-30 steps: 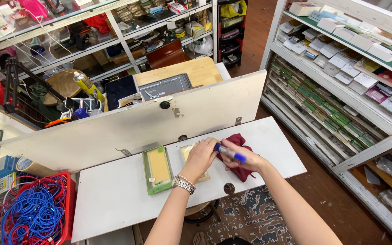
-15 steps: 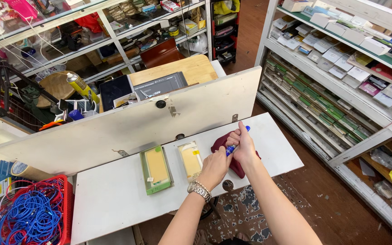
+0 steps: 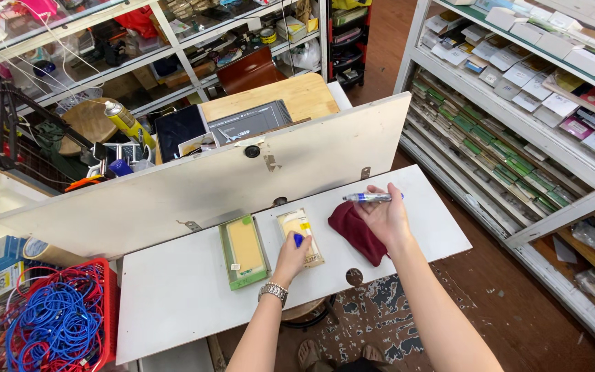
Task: The person retrieves small packaged items from a glass display cabinet, places them on a counter, and wipes each item with a red cloth. They then use a blue marker to write on the items before returning them to the cabinet.
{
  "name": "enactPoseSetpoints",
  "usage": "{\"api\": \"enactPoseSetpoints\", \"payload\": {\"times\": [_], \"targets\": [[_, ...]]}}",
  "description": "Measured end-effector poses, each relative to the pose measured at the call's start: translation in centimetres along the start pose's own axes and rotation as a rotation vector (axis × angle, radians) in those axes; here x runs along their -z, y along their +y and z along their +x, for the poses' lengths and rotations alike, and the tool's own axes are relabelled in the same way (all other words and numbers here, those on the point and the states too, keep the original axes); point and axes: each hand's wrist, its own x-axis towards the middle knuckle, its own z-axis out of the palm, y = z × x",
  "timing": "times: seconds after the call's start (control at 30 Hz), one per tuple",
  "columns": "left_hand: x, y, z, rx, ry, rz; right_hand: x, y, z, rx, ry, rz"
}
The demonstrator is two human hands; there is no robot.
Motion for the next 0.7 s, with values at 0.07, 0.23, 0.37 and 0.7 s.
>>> {"api": "enactPoseSetpoints", "payload": {"times": [0.07,0.23,0.37,0.7], "targets": [[0.3,-2.3,1.3,0.027,0.13,0.024,1.4,1.3,0.3,-0.002,-0.015,-0.285],[-0.3,-7.2,1.9,0.126,0.208,0.021,8.3,7.6,4.6,0.081,-0.172,-0.44],[-0.7,-9.3,0.3,0.318,0.13,-0.158,12.8,12.8,6.3,0.074,-0.261,-0.522],[-0.6,-10.1,-1.0,0.391,-0.051,-0.437,11.6,17.2,5.0,-0.241,0.019,-0.714]]}}
